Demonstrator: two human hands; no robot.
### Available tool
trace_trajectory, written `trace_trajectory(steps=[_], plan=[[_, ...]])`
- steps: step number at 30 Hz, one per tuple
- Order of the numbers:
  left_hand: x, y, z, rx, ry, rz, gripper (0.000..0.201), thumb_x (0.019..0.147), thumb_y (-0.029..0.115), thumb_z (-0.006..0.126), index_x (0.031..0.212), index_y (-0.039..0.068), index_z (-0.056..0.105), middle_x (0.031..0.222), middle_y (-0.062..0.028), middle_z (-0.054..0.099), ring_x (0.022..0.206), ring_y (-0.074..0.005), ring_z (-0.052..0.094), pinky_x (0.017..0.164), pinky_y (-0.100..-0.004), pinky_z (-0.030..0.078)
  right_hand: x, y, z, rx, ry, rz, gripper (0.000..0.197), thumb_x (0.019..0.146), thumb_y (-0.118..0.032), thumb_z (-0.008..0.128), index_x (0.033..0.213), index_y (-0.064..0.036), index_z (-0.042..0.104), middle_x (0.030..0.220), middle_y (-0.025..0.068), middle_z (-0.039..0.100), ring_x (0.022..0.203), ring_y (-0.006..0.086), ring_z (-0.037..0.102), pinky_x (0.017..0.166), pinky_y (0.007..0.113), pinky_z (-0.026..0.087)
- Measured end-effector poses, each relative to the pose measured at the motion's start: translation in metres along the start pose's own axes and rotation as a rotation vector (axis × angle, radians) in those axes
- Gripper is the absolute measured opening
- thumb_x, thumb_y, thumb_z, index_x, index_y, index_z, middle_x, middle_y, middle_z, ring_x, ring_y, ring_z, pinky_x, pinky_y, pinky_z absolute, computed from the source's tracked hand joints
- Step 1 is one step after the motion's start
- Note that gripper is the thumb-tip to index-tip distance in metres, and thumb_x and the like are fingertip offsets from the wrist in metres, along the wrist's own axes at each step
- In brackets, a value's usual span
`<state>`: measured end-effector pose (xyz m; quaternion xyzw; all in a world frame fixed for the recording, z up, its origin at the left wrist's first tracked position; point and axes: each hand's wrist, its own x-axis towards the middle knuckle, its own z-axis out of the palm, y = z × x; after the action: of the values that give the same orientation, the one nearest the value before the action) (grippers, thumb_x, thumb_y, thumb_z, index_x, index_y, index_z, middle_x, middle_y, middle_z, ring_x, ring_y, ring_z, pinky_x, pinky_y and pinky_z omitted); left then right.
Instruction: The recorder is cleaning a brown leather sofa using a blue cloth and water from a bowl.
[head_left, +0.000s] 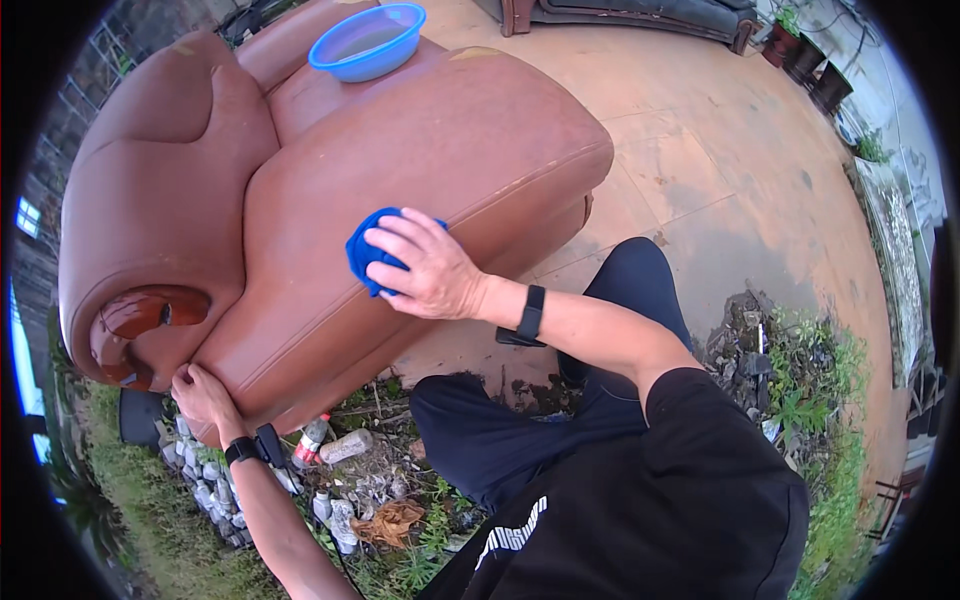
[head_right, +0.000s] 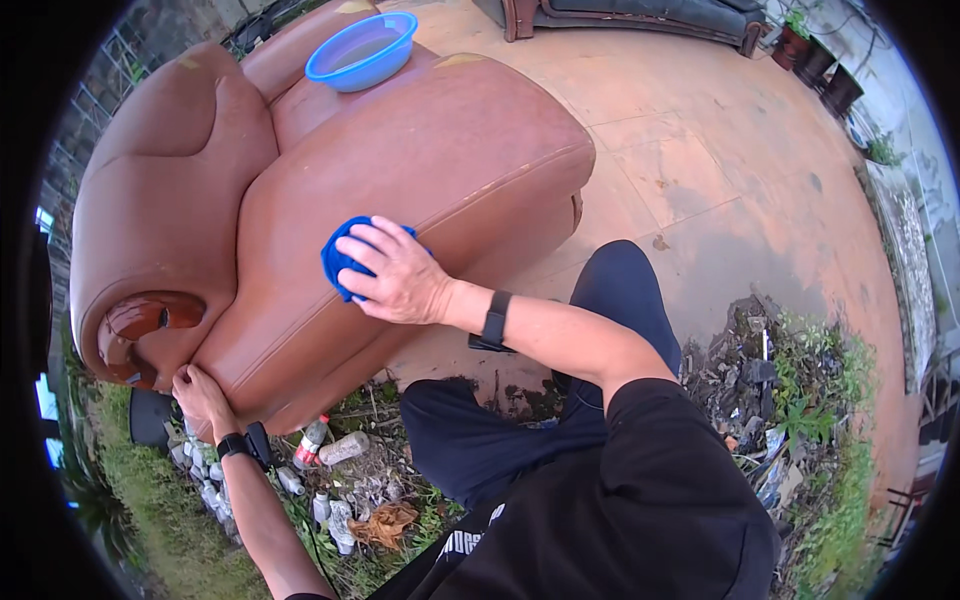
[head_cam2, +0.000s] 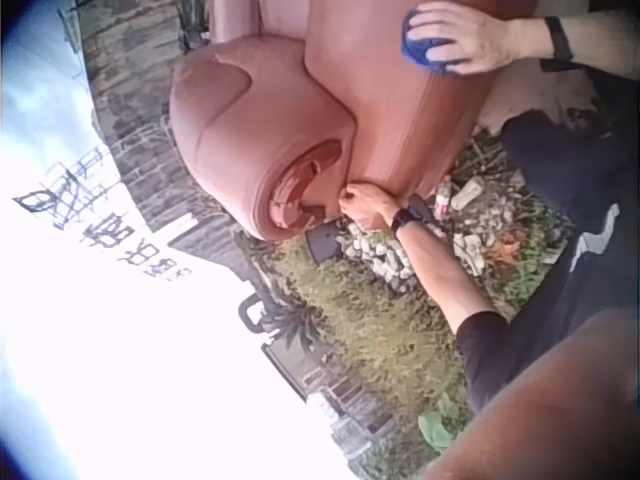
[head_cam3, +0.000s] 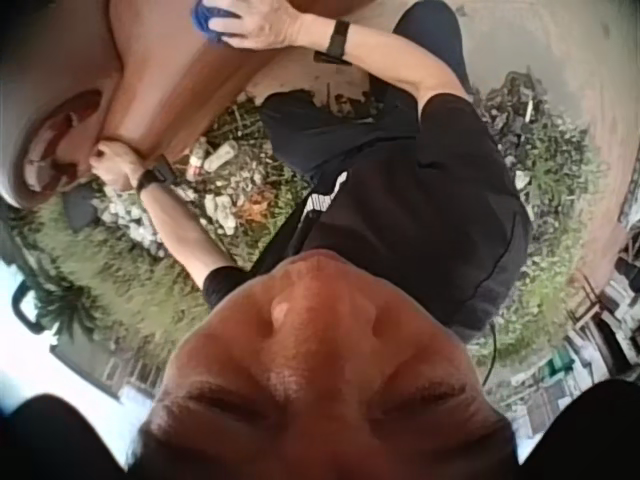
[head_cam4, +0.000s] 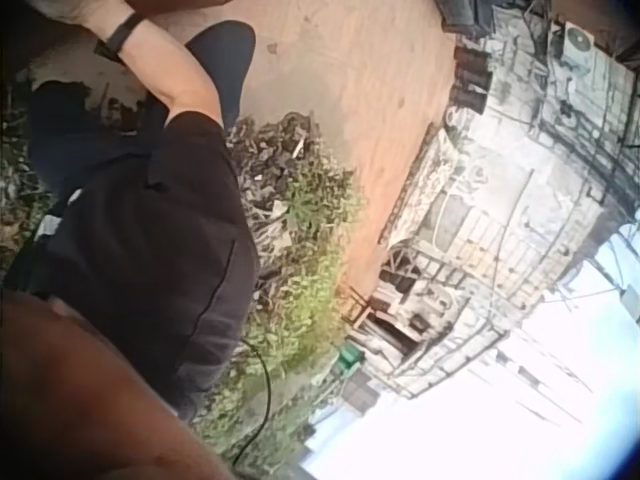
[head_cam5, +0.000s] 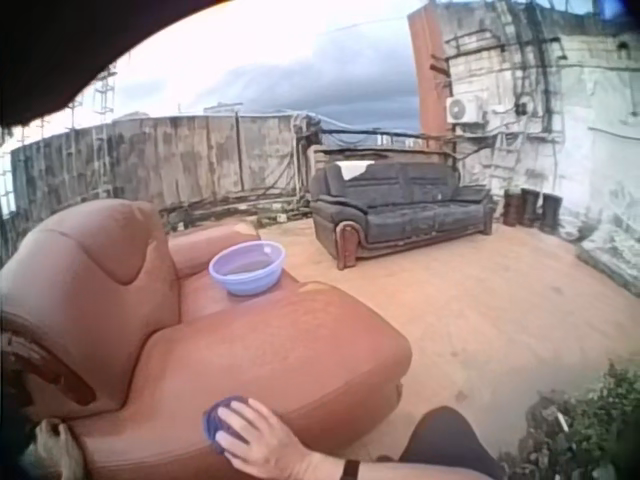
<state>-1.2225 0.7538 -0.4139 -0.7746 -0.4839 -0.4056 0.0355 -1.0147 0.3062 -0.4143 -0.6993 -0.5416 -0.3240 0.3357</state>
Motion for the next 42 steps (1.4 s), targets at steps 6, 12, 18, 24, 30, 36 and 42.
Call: trace_trajectory(steps=[6,12,18,24,30,36,42], plan=[[0.004,-0.007,0.000,-0.002,-0.036,-0.030,0.036,0.091,0.034,0.060,0.110,0.009,0.075,0.115,-0.0194,0.070,0.104,-0.0382,0.066,0.092,-0.0507,0.051,-0.032,0.055,-0.035,-0.158,0.031,0.031,0.046,0.073,-0.027,0.080,0.114,-0.0212,0.060,0.139,0.0118,0.054,0.133,0.0344,0.052,0.115,0.057,0.039],[0.004,-0.013,0.004,0.021,-0.011,-0.024,0.037,0.090,0.036,0.059,0.110,0.010,0.076,0.114,-0.0195,0.070,0.102,-0.0386,0.066,0.092,-0.0512,0.051,-0.094,0.153,-0.115,-0.529,0.229,0.432,0.034,0.089,-0.023,0.072,0.120,-0.0129,0.063,0.138,0.0176,0.053,0.125,0.0403,0.053,0.109,0.052,0.042],[0.003,-0.002,0.007,0.019,0.010,-0.003,0.034,0.089,0.035,0.061,0.108,0.011,0.077,0.111,-0.0194,0.071,0.100,-0.0385,0.067,0.090,-0.0510,0.052,-0.112,0.184,-0.109,-0.507,0.564,0.737,0.033,0.098,-0.025,0.064,0.124,-0.0045,0.063,0.141,0.0244,0.051,0.128,0.0425,0.051,0.111,0.050,0.040],[0.004,-0.007,-0.001,0.041,0.012,0.009,0.034,0.089,0.034,0.062,0.109,0.010,0.077,0.113,-0.0201,0.071,0.100,-0.0384,0.067,0.090,-0.0504,0.052,-0.068,0.054,-0.032,-0.298,0.311,0.483,0.036,0.090,-0.020,0.073,0.123,-0.0115,0.062,0.146,0.0203,0.046,0.138,0.0458,0.042,0.119,0.064,0.028],[0.004,-0.017,0.005,0.024,-0.003,0.017,0.035,0.091,0.035,0.060,0.110,0.010,0.076,0.112,-0.0189,0.070,0.100,-0.0379,0.067,0.090,-0.0501,0.052,-0.057,0.047,-0.039,-0.130,0.066,0.220,0.043,0.081,-0.021,0.078,0.121,-0.0189,0.063,0.144,0.0154,0.050,0.138,0.0415,0.047,0.117,0.065,0.033],[0.002,-0.010,0.002,0.011,-0.032,-0.025,0.035,0.091,0.036,0.060,0.110,0.010,0.076,0.114,-0.0186,0.070,0.103,-0.0377,0.067,0.091,-0.0505,0.051,-0.097,0.157,-0.095,-0.443,0.429,0.572,0.028,0.091,-0.021,0.070,0.117,-0.0119,0.067,0.139,0.0186,0.055,0.128,0.0409,0.053,0.113,0.052,0.040],[0.005,-0.015,0.013,0.005,0.016,0.028,0.033,0.091,0.036,0.061,0.109,0.012,0.076,0.114,-0.0178,0.071,0.105,-0.0384,0.067,0.093,-0.0494,0.052,-0.089,0.187,-0.099,-0.458,0.609,0.813,0.032,0.093,-0.027,0.068,0.117,-0.0063,0.069,0.136,0.0199,0.056,0.125,0.0393,0.054,0.108,0.048,0.043]])
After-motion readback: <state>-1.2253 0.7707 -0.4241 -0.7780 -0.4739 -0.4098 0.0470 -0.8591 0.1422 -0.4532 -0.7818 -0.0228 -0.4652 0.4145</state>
